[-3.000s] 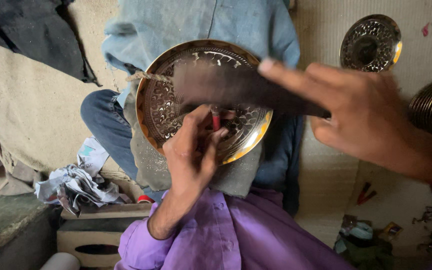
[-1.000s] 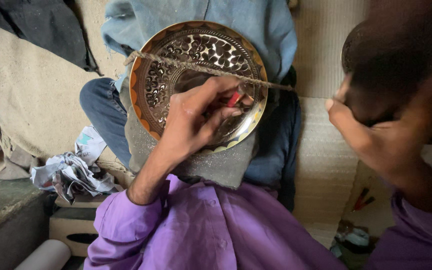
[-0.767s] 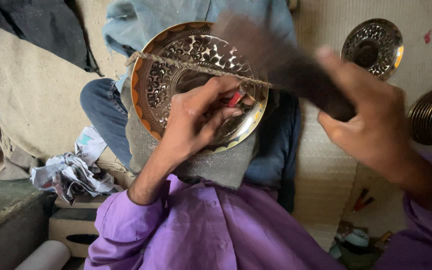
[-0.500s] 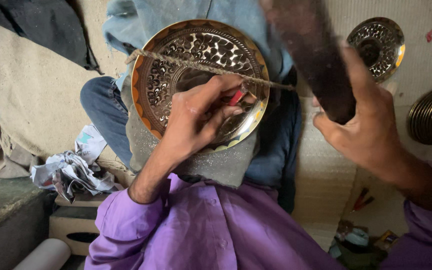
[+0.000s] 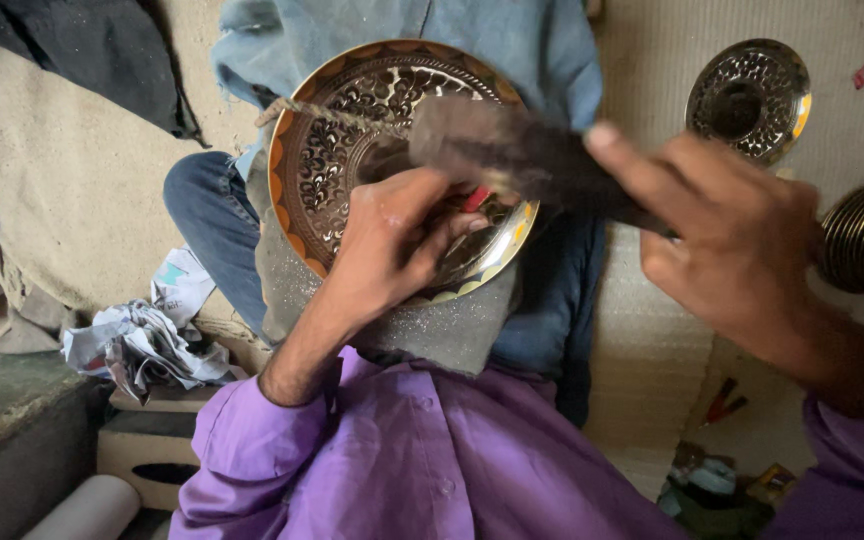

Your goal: The person sits on the floor with a decorative brass plate resting on their lap and hammers a small red punch against the plate's surface using a wooden mallet, working the punch across different spots to emboss the ornate pattern. Stacks of finished brass plates sit nearby.

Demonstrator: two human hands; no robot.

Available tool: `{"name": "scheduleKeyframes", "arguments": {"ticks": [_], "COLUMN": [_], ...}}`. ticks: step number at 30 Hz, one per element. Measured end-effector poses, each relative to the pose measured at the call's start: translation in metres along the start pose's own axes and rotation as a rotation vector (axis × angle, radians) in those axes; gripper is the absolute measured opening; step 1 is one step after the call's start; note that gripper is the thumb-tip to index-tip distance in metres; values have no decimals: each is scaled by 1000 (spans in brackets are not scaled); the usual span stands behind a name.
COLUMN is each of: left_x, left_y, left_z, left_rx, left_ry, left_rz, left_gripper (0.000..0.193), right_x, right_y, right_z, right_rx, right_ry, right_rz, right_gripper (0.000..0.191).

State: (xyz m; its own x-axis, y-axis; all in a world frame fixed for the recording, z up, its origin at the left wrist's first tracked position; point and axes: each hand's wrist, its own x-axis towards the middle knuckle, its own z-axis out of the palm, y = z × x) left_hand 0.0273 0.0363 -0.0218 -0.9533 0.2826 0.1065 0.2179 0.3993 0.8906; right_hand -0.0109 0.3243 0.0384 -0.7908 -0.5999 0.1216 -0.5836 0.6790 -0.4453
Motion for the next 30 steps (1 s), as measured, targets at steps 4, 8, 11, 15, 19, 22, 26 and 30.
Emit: {"name": "scheduleKeyframes", "arguments": {"ticks": [4,8,11,15,19,22,26,30], "left_x": [0,4,2,0,0,-2,-1,0], "left_y": [1,3,4,1,-3,-4,-4,-2], "left_z": [-2,-4,-5,-4,-2,-3,-4,-5], "left_rx": [-107,-47,-115,-91,30,-131,-10,21], "left_ry": [66,37,68,38,9,59,19,11], "left_rz": [139,75,145,114,52,162,87,59], "left_gripper": [38,32,31,33,28,35,27,29], "right_x": [-2,-4,-4,-3,-1,0,3,9], "right_y": [4,8,9,8,5,2,-2,-4], "right_z": [3,4,6,5,2,0,-3,-4], "right_rx": [67,103,61,46,-30,-5,-155,-1], "right_ry": [17,2,23,-3,-12,16,-114,26], "right_rz": [52,86,65,55,37,64,154,22], "right_gripper": [85,87,80,83,85,84,83,83]}}
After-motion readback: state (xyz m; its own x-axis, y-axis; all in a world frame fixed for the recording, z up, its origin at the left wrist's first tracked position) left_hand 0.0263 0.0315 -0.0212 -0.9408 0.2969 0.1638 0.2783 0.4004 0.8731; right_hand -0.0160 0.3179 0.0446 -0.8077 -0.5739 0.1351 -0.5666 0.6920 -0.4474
